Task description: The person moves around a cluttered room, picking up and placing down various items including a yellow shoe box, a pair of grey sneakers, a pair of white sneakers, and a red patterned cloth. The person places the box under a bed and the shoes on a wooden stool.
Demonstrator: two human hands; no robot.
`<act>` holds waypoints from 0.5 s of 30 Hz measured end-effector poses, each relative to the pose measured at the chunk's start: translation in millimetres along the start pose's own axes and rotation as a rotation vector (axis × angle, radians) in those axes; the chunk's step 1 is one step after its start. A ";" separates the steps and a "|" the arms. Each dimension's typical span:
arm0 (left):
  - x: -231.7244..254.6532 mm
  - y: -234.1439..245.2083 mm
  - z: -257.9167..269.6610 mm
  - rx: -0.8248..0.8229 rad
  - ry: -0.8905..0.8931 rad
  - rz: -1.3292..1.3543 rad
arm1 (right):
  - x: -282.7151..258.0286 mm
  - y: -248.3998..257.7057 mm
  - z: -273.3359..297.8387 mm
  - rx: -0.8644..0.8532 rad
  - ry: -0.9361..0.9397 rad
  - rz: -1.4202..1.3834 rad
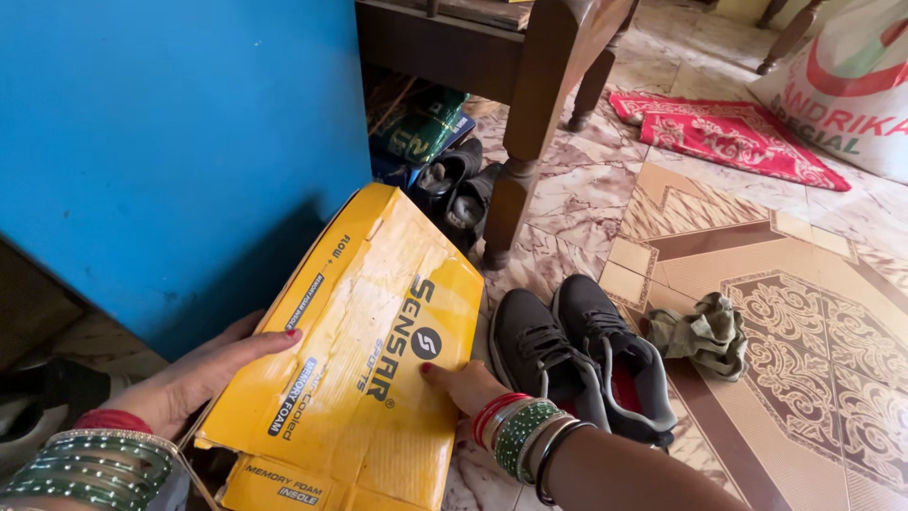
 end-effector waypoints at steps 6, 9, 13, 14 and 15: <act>-0.1 7.4 4.2 0.089 -0.019 0.012 | 6.6 2.3 -12.9 0.035 -0.031 -0.178; -1.2 5.3 10.5 0.080 0.012 0.020 | 4.8 -2.1 -29.7 -0.021 0.033 -0.275; 0.1 -20.3 11.5 -0.126 0.080 0.259 | 5.5 -3.4 -32.2 -0.097 0.008 -0.245; 2.5 -20.0 10.3 -0.142 0.065 0.239 | 2.3 -2.6 -29.7 -0.123 0.011 -0.202; 3.8 -18.1 8.9 -0.157 0.051 0.220 | -0.6 -2.3 -26.9 -0.151 0.013 -0.159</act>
Point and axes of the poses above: each hand's wrist, its own z-axis away from the middle knuckle, its own y-axis out of the back of the hand, x = y × z, the point moved 10 cm from there along -z, towards the middle knuckle
